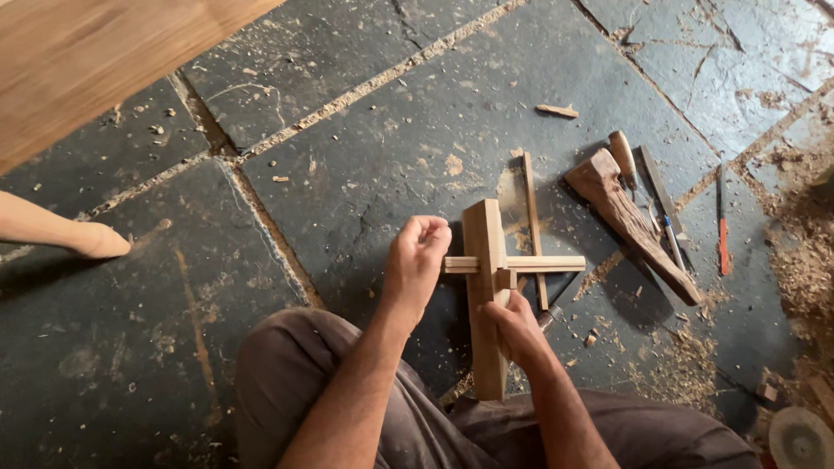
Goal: The person assembles wooden components by inserting dowels and slats into a wooden block by hand, and then uses a handheld power tool to work on the wood.
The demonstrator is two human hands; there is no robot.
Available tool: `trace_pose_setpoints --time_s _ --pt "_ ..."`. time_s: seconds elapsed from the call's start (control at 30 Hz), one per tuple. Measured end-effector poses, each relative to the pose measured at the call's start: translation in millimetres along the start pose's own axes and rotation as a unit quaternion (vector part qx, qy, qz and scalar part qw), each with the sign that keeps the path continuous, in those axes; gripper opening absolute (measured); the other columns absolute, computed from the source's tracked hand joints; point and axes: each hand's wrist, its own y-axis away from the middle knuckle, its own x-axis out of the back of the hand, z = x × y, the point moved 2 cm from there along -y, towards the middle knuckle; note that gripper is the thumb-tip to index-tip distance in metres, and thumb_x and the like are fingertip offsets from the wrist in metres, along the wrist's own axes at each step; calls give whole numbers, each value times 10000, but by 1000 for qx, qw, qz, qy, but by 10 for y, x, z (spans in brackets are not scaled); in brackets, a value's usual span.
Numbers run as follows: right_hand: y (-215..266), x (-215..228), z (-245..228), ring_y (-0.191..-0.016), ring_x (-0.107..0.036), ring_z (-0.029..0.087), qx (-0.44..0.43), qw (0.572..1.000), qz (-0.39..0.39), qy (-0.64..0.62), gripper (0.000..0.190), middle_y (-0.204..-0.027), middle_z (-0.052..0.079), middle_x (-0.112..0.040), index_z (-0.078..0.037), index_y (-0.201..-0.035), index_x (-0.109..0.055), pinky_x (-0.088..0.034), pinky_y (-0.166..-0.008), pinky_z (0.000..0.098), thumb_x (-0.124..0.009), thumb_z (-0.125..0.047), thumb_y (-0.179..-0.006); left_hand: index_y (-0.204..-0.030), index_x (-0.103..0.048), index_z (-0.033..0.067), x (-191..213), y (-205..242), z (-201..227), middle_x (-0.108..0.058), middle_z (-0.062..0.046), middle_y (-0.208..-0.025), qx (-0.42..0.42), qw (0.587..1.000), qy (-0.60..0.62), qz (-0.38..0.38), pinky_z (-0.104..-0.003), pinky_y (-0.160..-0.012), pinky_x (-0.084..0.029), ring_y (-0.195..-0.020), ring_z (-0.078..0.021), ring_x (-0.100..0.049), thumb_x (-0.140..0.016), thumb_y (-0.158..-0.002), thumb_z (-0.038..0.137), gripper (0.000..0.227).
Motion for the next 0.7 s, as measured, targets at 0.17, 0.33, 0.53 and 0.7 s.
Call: trace_pose_setpoints --time_s 0.17,0.33,0.53,0.7 --pt "182 -70 -153 -620 -661 185 11 999 18 50 244 -757 106 -695 77 -984 -624 -547 -529 329 -659 -83 -804 -1170 -670 -33 -170 -93 -525 -690 -216 -1102 -85 970 -218 62 -397 -837 -526 -986 -315 -656 -712 -900 300 430" --pt "298 -76 -252 -648 -645 173 68 997 9 32 248 -783 119 -691 125 -950 -647 -538 -558 326 -671 -98 -844 -1179 -619 -70 -266 -98 -675 -678 -243 -1115 -10 974 -217 61 -426 -822 -537 -992 -342 -665 -797 -846 458 649" --pt "537 -195 -573 -1048 -671 154 165 986 27 -15 694 -1189 113 -673 -85 -1470 -358 -573 -864 306 -639 -88 -835 -1101 -676 -22 -287 20 -268 -764 -163 -1020 87 990 -104 -33 -380 -801 -568 -930 -253 -724 -730 -851 479 562" --pt "669 -150 -797 -1121 -642 195 196 979 -21 -44 786 -1268 147 -655 -66 -1526 -355 -546 -933 336 -723 -125 -834 -1078 -690 -17 -343 84 -165 -787 -135 -1033 56 989 -68 -122 -339 -829 -574 -942 -221 -744 -701 -896 408 463"
